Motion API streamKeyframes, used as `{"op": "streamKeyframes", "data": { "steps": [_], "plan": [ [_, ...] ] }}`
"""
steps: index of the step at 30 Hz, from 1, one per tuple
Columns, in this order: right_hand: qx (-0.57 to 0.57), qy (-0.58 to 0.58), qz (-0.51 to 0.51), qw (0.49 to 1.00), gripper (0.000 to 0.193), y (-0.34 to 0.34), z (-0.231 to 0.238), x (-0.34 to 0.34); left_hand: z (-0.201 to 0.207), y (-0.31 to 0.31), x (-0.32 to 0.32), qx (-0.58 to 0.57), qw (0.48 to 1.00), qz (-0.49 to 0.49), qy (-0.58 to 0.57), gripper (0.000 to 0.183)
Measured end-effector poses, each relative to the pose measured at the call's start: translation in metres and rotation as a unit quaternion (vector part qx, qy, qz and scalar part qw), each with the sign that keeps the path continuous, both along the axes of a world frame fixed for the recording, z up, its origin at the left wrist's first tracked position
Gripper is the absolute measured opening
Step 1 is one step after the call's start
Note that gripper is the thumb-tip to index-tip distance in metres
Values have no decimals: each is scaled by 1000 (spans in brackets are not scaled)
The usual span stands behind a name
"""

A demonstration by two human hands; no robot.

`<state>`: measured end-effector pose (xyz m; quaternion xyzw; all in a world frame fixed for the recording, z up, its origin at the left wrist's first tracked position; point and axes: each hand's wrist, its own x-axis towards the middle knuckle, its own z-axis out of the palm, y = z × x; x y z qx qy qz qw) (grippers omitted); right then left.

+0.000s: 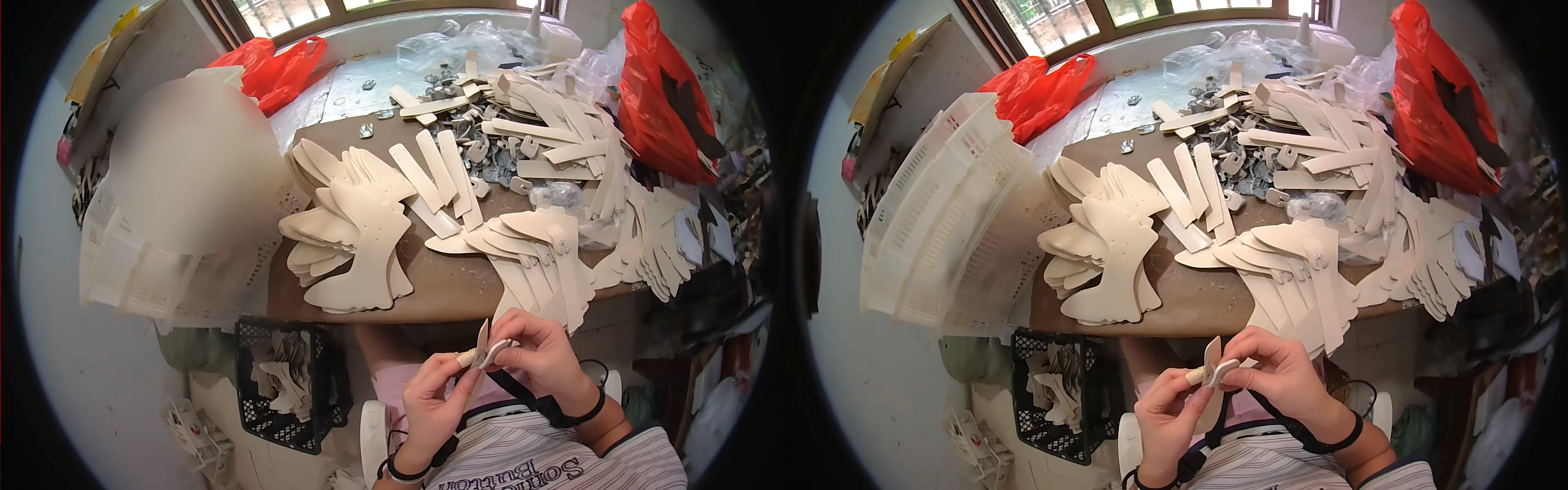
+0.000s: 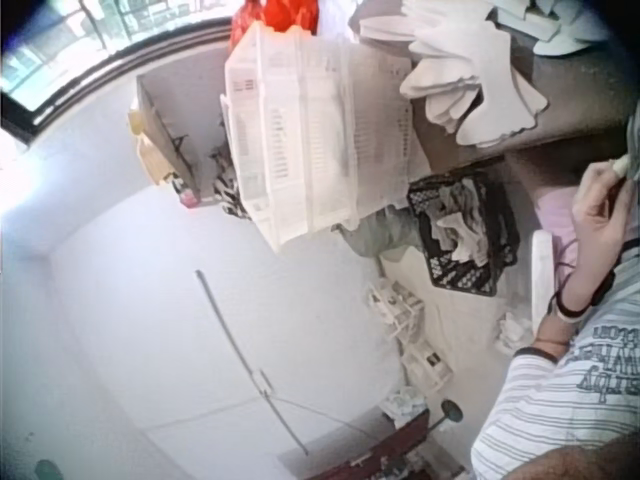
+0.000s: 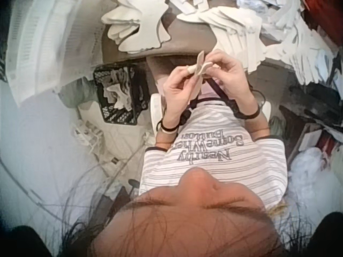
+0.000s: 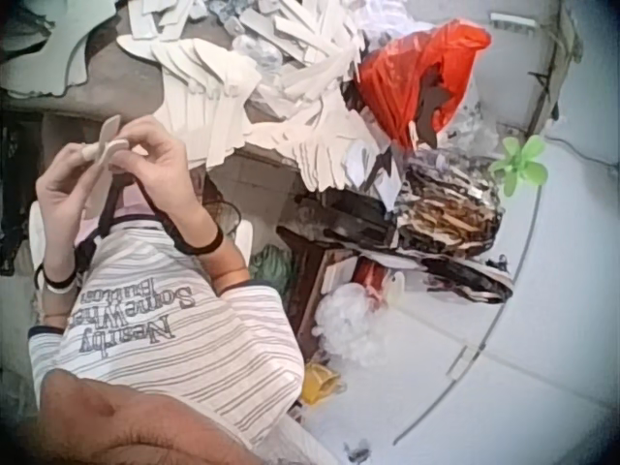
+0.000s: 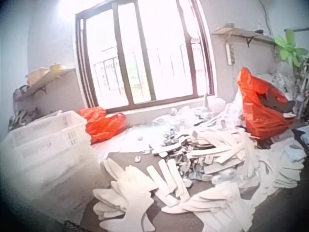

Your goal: Manually attaching small metal fasteners or eyelets to white shoe upper components.

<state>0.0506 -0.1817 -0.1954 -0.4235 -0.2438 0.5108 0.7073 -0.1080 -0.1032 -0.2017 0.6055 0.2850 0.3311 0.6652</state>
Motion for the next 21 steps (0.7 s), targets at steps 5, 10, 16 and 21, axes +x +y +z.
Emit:
{"op": "streamKeyframes", "data": {
  "steps": [5,10,16,21],
  "plan": [
    [2,-25,-1,1000,17,4,3,-1,-1,-1,0,30,999,8,-32,24],
    [-10,-44,24,999,16,5,0,2,-2,2,-1,32,999,8,-36,26],
    [-11,-101,55,993,14,10,-3,5,-4,7,-5,77,997,8,-16,28],
    [-17,-177,81,981,21,15,-2,6,5,14,-7,143,989,-3,43,27]
  ]
}}
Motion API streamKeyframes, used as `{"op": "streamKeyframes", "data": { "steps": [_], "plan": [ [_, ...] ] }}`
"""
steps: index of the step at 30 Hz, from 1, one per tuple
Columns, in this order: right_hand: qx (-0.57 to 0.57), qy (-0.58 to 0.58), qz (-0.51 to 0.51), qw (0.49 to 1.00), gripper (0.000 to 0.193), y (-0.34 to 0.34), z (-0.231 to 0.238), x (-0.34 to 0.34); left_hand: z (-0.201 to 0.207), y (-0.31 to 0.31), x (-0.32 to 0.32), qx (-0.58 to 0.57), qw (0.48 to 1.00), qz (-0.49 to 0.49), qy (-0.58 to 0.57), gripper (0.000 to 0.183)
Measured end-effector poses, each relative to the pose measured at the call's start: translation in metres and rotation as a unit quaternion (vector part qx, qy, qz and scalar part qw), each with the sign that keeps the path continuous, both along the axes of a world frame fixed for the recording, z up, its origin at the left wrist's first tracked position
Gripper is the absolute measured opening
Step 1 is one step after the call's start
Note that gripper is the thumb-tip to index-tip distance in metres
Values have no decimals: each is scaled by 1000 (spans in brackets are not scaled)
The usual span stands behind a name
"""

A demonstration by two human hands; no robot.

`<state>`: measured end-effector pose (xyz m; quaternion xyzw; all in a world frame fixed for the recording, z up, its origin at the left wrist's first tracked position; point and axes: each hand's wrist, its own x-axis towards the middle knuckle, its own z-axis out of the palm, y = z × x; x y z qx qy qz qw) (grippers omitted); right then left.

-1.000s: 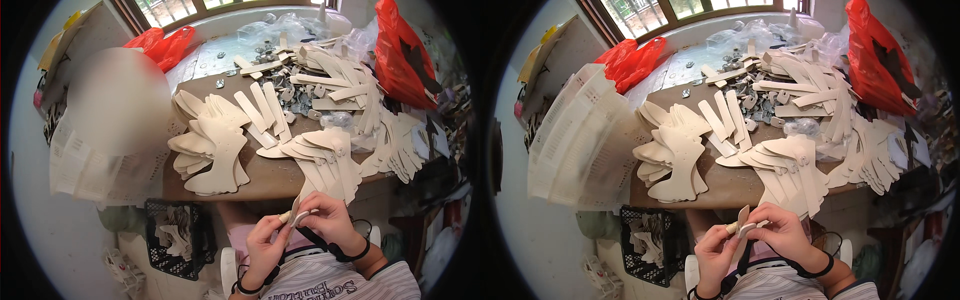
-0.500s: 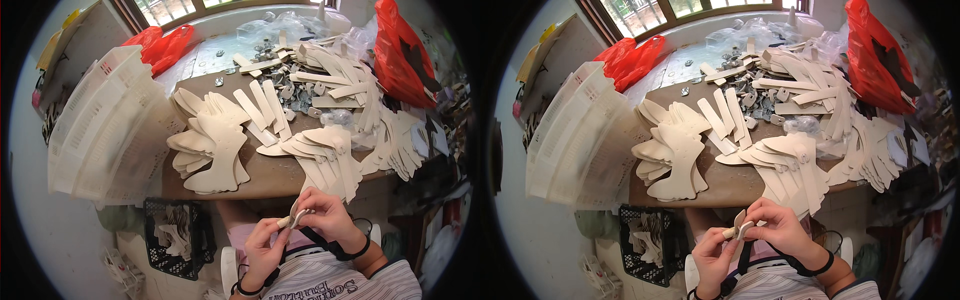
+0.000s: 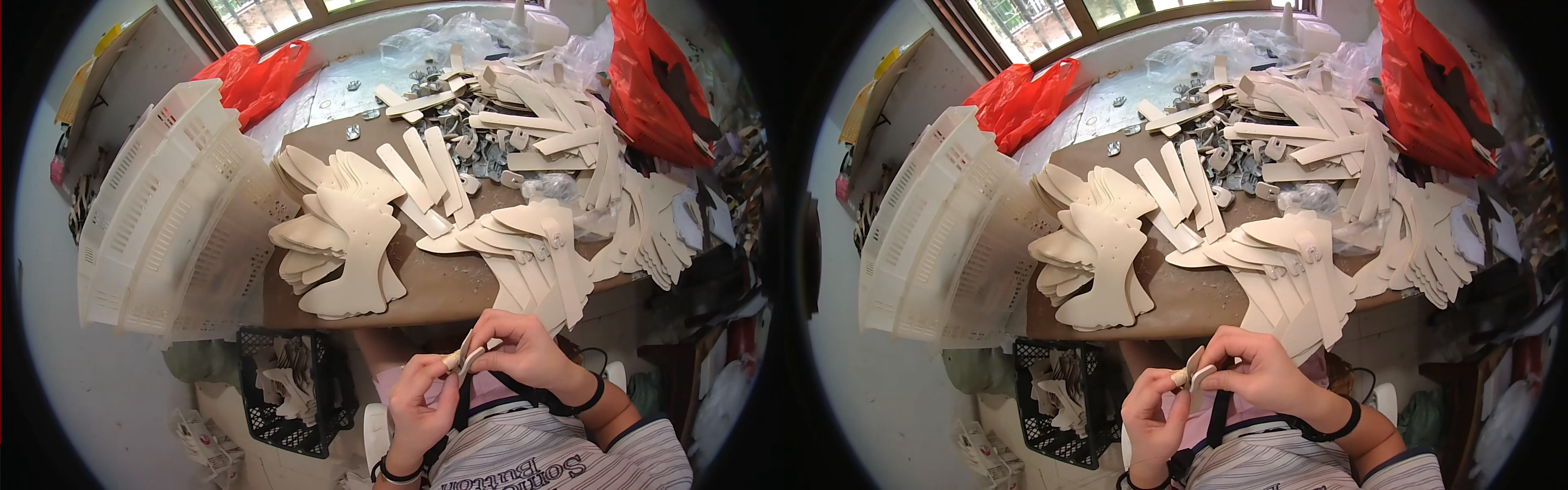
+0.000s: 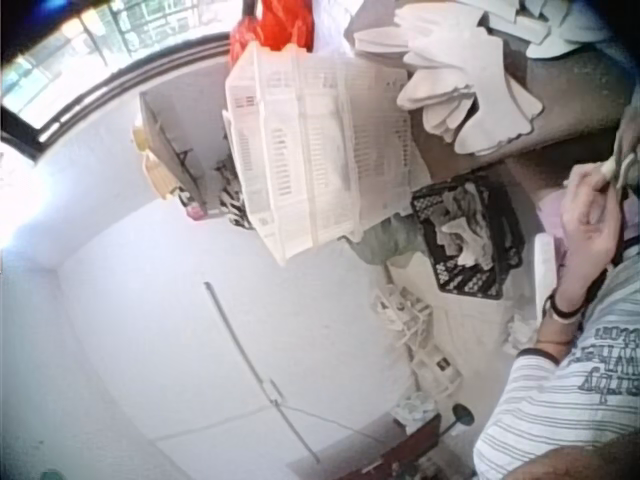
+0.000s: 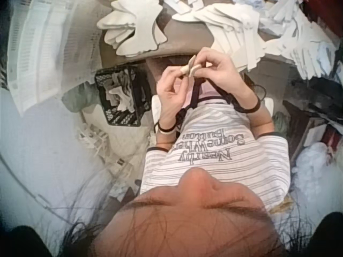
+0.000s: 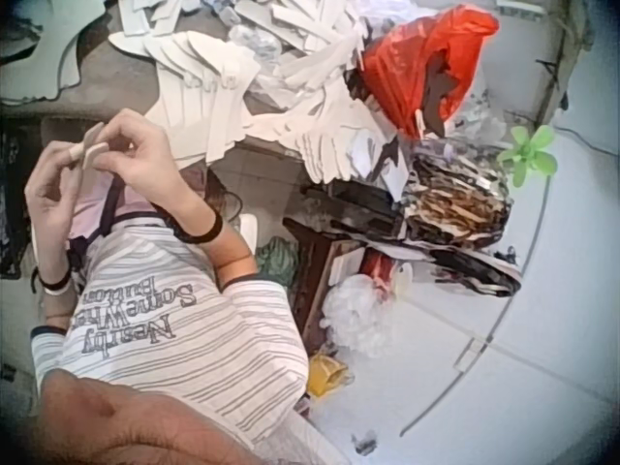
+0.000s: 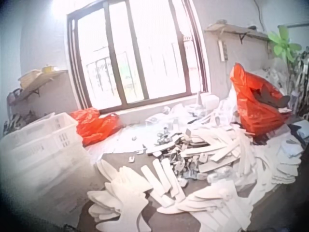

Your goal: Manually attaching small metal fasteners or eyelets to white shoe upper components.

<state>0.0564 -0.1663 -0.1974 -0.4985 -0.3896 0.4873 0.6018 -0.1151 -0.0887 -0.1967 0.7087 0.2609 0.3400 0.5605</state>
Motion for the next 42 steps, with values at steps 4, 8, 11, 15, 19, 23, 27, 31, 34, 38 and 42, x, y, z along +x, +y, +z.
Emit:
{"op": "streamKeyframes", "data": {
  "steps": [4,8,11,15,19,23,27,31,34,38,42],
  "plan": [
    [-16,173,-20,985,25,0,7,-11,9,3,0,17,999,11,32,23],
    [9,106,-27,994,24,-7,7,-21,5,-3,-2,43,998,27,34,20],
    [29,12,-65,997,24,-11,10,-24,0,-6,1,63,997,54,-8,20],
    [97,-184,-86,974,23,-13,13,-23,0,-10,-1,83,994,74,4,21],
    [87,-195,-93,972,25,-13,22,-25,5,-11,-5,54,996,66,10,21],
    [96,-206,-105,968,26,-15,23,-28,7,-11,-2,59,997,48,1,21],
    [128,-269,-78,951,27,-14,27,-21,-4,-11,-5,74,996,41,-20,19],
    [145,-253,-60,955,26,-15,27,-19,-9,-8,-8,148,987,16,-59,17],
    [170,-234,-146,946,30,-13,29,-25,10,-12,0,-59,989,-27,-132,21],
    [197,-392,-77,895,33,-17,32,-18,9,-14,-9,-313,924,-81,-206,27],
    [182,-347,-178,903,28,-16,25,-32,-7,-17,-14,-376,906,-33,-192,25]
  ]
}}
